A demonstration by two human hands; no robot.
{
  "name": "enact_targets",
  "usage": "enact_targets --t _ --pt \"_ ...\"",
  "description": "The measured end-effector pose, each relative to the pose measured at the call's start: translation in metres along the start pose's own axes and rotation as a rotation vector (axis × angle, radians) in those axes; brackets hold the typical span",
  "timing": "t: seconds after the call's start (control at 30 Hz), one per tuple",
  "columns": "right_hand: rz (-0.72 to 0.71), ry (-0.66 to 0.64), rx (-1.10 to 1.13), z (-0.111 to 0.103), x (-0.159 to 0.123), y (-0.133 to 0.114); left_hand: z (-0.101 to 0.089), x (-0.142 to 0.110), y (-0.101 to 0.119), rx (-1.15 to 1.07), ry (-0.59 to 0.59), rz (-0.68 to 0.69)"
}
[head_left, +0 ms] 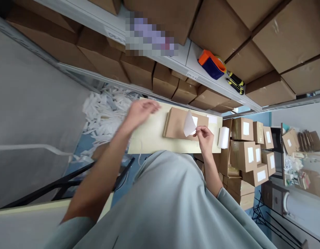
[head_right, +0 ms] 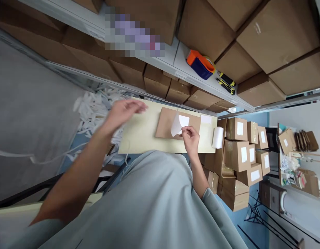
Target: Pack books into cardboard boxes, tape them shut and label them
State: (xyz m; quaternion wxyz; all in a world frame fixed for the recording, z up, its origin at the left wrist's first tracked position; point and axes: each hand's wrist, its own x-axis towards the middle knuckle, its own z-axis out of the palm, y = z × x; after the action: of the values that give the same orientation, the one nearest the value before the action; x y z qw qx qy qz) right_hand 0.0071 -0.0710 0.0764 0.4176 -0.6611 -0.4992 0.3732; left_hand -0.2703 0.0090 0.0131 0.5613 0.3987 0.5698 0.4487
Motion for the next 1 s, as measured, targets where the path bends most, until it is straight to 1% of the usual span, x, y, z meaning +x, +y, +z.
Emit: enact_targets --t 0.07,0.1,0.17,0.2,0.27,0.37,0.43,0.53,0.6,0.67,0.77,0.83,0.9,1.0 --pt "-0.092 0.002 -0.084 -0.007 0.001 0.003 0.047 -0.027 -0.006 -0.140 -0.141 -0.074" --pt "-0.149 -0.012 -0.142 -0.010 0.000 0.006 0.069 -0.041 -0.008 -0.203 -0.178 -0.115" --pt "-0.270 -0.073 -0.270 -0.017 -0.002 0.013 0.104 -0.064 -0.011 -0.294 -0.166 -0.175" --pt "-0.330 -0.110 -0.336 -0.020 -0.004 0.018 0.116 -0.073 -0.012 -0.315 -0.147 -0.196" --pt "-0.442 -0.174 -0.458 -0.025 -0.006 0.031 0.134 -0.082 -0.014 -0.313 -0.112 -0.220" --pt "-0.587 -0.226 -0.592 -0.032 -0.009 0.054 0.152 -0.084 -0.019 -0.271 -0.050 -0.222" --pt "-0.644 -0.257 -0.650 -0.037 -0.010 0.068 0.163 -0.083 -0.025 -0.260 0.015 -0.211" --pt "-0.658 -0.344 -0.670 -0.048 -0.010 0.080 0.179 -0.082 -0.038 -0.240 0.082 -0.196" --pt "-0.624 -0.414 -0.607 -0.061 -0.004 0.084 0.186 -0.082 -0.047 -0.207 0.097 -0.169" --pt "-0.564 -0.412 -0.520 -0.077 0.007 0.084 0.190 -0.082 -0.056 -0.146 0.087 -0.125" --pt "-0.487 -0.275 -0.447 -0.104 0.037 0.083 0.191 -0.084 -0.062 -0.011 0.027 -0.059" --pt "-0.468 -0.216 -0.439 -0.119 0.059 0.082 0.191 -0.086 -0.063 0.079 -0.016 -0.021" --pt "-0.460 -0.226 -0.449 -0.130 0.078 0.082 0.192 -0.089 -0.060 0.152 -0.049 0.019" --pt "-0.453 -0.323 -0.471 -0.139 0.096 0.082 0.195 -0.091 -0.055 0.223 -0.084 0.078"
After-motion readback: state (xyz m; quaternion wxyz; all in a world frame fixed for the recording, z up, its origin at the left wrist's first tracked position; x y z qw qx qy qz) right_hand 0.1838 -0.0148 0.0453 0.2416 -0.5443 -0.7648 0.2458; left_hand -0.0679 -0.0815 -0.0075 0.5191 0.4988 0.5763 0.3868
